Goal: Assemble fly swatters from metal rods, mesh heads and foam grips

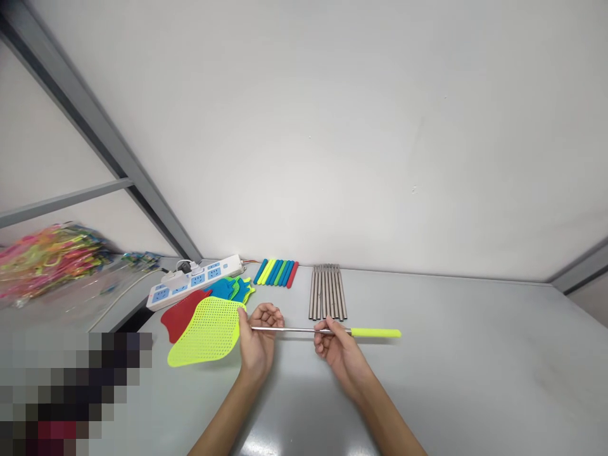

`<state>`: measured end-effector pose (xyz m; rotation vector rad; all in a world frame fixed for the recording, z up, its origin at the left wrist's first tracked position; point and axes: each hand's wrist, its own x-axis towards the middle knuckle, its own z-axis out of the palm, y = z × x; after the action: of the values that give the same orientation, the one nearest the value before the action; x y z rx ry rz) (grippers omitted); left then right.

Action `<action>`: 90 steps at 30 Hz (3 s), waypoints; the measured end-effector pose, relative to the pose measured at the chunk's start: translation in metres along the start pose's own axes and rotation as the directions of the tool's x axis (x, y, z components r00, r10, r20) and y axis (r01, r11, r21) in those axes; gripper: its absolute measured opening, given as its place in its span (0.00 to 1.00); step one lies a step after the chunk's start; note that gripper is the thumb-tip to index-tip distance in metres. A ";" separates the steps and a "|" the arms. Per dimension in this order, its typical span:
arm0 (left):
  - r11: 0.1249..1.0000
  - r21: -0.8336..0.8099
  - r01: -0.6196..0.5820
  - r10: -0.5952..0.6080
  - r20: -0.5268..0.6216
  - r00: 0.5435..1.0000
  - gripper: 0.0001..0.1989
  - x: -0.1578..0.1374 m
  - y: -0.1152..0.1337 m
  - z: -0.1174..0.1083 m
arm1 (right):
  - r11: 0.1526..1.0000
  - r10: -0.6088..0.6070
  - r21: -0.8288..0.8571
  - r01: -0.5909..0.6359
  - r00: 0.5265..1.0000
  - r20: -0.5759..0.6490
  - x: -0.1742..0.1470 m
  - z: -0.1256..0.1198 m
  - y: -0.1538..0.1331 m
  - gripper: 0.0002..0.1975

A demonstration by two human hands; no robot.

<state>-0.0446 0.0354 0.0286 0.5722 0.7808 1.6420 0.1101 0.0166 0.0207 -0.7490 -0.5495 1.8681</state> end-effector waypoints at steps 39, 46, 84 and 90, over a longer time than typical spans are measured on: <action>0.766 0.492 0.415 -0.563 0.201 0.802 0.19 -0.021 -0.038 0.013 | 0.999 -0.047 0.024 0.047 0.999 -0.014 -0.004 -0.004 0.015 0.19; 0.759 0.441 0.479 -0.609 0.221 0.762 0.16 -0.016 -0.028 0.011 | 0.999 -0.024 0.029 0.026 0.997 -0.079 0.002 -0.003 0.012 0.19; 0.753 0.508 0.419 -0.539 0.109 0.835 0.18 0.002 -0.007 0.002 | 1.000 -0.019 -0.016 0.017 0.989 -0.149 -0.001 -0.021 -0.021 0.16; 0.784 0.460 0.417 -0.516 0.108 0.850 0.19 -0.003 -0.024 0.000 | 0.996 -0.075 -0.057 0.067 0.985 -0.157 -0.004 -0.023 -0.020 0.14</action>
<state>-0.0286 0.0352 0.0110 0.7816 1.0194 0.9215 0.1402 0.0219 0.0183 -0.8930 -0.5171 1.7168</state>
